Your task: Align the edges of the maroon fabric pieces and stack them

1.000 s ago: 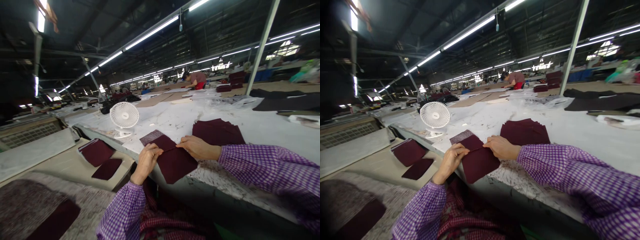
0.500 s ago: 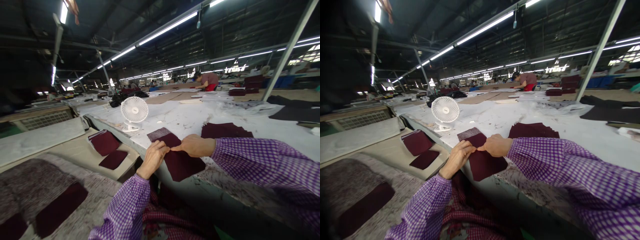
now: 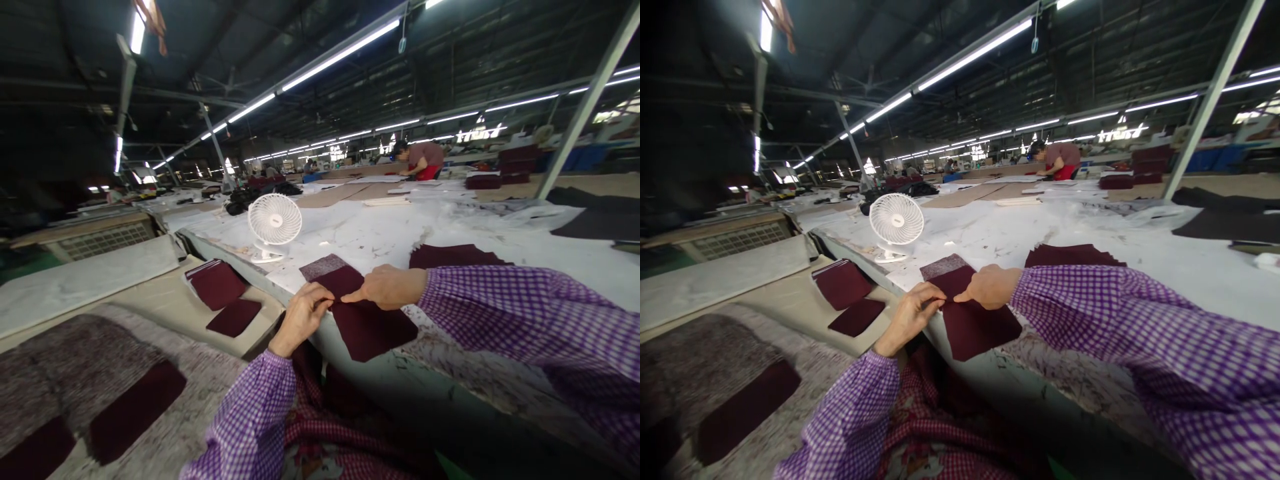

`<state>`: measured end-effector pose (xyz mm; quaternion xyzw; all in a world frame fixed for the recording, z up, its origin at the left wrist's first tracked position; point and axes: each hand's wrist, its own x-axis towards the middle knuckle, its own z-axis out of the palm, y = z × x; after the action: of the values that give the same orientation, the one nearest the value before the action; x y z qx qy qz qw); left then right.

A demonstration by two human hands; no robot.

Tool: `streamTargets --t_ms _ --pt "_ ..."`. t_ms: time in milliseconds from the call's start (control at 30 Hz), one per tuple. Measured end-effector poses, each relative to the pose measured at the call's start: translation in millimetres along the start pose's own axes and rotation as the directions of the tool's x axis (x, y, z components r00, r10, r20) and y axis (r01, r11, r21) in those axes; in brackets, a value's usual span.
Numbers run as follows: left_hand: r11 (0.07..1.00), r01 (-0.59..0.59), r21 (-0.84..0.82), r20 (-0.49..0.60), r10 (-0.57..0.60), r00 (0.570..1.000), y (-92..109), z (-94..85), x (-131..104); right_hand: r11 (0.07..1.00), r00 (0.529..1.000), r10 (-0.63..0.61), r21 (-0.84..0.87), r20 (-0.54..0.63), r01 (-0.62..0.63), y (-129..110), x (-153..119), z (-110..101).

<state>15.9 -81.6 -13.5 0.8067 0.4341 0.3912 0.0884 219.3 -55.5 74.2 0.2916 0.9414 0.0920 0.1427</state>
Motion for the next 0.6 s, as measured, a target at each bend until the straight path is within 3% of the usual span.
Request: streamTargets --t_ms 133,300,433,600 --pt "0.999 -0.024 0.026 0.034 0.023 0.999 3 -0.2 1 0.997 1.000 -0.016 -0.082 0.003 0.017 -7 1 2" --pt "0.998 0.053 0.038 -0.005 -0.053 0.999 3 -3.6 -4 0.994 0.988 -0.002 -0.111 -0.156 -0.015 -4 -1 22" --pt "0.997 0.023 0.078 0.005 -0.023 1.000 6 -3.3 -7 0.969 0.972 0.176 0.199 -0.155 -0.143 14 -1 34" --pt "0.995 -0.040 0.093 0.055 0.035 0.998 6 -2.7 -9 0.866 0.988 0.080 0.499 -0.129 -0.005 50 -16 24"
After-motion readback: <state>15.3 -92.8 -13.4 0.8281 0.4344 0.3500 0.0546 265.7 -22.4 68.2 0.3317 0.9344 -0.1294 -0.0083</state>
